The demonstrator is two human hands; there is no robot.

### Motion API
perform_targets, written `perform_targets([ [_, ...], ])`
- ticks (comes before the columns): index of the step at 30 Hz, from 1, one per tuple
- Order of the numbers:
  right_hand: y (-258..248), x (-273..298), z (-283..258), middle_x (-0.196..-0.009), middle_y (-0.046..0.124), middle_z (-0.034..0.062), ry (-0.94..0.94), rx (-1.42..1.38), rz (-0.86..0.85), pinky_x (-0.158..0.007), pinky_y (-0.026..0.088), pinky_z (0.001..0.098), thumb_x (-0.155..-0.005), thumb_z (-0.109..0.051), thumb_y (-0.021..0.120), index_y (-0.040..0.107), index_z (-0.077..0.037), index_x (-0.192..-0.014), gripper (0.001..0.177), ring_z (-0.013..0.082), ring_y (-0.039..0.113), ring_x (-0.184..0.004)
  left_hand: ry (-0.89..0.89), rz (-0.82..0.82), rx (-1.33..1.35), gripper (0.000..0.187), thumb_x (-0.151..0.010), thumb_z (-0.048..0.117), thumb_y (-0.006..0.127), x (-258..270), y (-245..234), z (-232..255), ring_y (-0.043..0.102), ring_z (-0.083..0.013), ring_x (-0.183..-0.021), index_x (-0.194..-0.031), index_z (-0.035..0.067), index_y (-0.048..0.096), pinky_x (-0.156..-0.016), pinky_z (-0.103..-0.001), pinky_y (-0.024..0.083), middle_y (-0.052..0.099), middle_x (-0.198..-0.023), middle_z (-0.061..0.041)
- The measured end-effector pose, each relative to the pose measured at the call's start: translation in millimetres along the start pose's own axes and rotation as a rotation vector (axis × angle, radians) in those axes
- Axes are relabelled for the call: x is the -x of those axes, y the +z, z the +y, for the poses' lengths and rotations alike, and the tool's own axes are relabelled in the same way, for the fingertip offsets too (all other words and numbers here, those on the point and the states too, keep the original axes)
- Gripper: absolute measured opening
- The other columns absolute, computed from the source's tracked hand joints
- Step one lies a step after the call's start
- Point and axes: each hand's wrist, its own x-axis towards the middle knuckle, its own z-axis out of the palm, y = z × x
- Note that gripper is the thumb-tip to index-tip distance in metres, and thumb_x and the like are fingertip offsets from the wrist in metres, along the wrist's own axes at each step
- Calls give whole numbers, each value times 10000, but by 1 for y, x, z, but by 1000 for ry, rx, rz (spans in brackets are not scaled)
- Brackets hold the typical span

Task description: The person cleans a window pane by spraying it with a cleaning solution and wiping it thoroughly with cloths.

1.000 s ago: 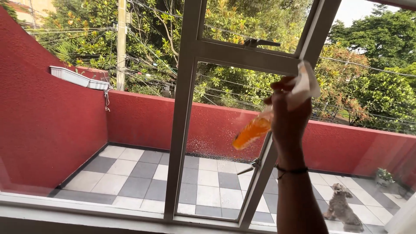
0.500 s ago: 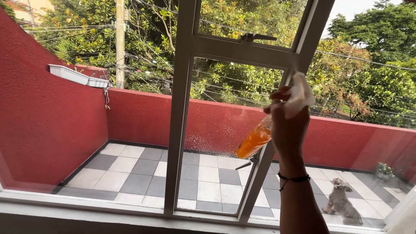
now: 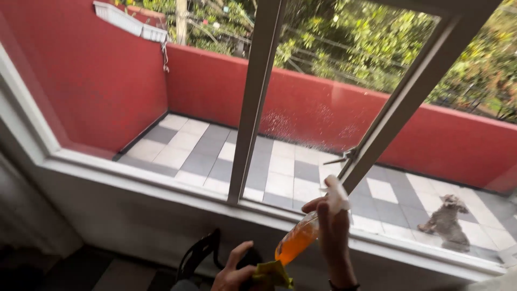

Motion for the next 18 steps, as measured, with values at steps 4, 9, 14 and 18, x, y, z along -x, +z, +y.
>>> perform_targets([
  [4,27,53,46,-867,763,96,32,16,-200,-1102,378,443,-958,-616,371,464,13,-1375,760,272,624,-1197,97,-195,238,202,-951,318,711,14,-14,12,709,-218,-901,-1129,235,758,-739,-409,475,385,-1605,-16],
  [9,13,87,112,-1078,760,-18,545,25,-135,-778,515,313,-953,-424,557,533,-179,-1510,609,123,666,-856,-39,-405,244,254,-960,290,689,52,-17,-9,610,-260,-1296,-1206,234,715,-905,-528,563,378,-1591,13],
  [14,-39,81,209,-1059,752,17,663,225,214,-855,500,344,-922,-403,665,678,-167,-1221,381,188,685,-958,-298,-29,-15,104,-810,188,763,74,-29,11,727,-41,-1150,-769,174,858,-925,-225,508,597,-1493,92],
  [18,-87,46,243,-1088,741,31,693,93,500,-846,522,332,-978,-336,671,670,-120,-1192,304,168,678,-993,-320,-92,-118,112,-806,259,760,82,-32,-16,754,1,-1016,-802,198,853,-863,-203,521,552,-1525,145],
])
